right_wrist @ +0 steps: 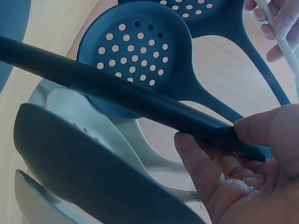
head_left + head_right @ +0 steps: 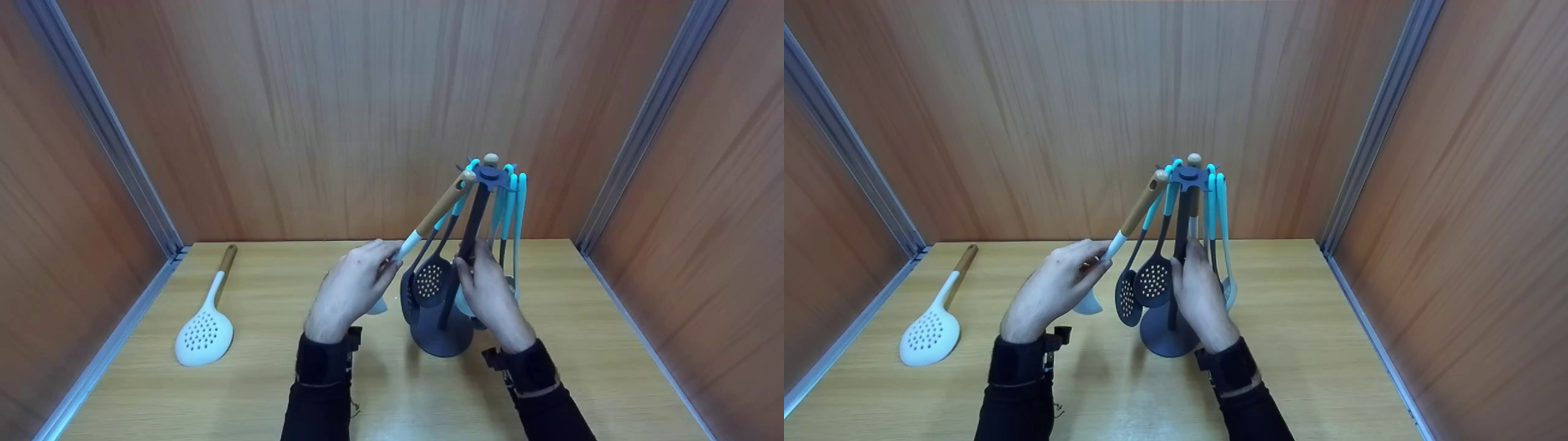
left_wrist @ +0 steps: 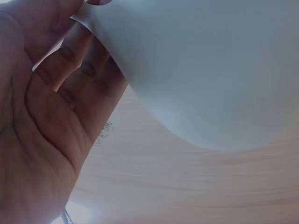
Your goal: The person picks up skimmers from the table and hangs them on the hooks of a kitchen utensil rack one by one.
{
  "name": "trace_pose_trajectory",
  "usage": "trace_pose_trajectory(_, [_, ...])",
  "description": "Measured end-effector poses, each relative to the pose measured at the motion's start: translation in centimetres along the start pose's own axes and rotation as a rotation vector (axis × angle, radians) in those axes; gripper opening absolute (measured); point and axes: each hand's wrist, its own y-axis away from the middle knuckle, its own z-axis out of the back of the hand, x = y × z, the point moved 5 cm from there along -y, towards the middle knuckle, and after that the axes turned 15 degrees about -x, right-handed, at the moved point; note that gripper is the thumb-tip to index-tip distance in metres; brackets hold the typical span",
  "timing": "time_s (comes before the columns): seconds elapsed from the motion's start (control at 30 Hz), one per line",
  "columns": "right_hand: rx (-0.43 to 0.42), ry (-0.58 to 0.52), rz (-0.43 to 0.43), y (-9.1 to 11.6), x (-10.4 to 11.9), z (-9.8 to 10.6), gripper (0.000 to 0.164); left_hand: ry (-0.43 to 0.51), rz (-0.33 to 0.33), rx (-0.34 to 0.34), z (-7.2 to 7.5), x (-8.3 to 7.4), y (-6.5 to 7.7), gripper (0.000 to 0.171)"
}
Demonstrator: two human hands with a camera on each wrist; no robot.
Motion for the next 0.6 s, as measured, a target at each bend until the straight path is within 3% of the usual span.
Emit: trace_pose_trajectory(0.6, [0.019, 0.006, -0.019, -0.08, -0.05, 0.02, 0.029, 0.023, 0.02, 0.006, 0.28, -0.22, -0.09, 0.031])
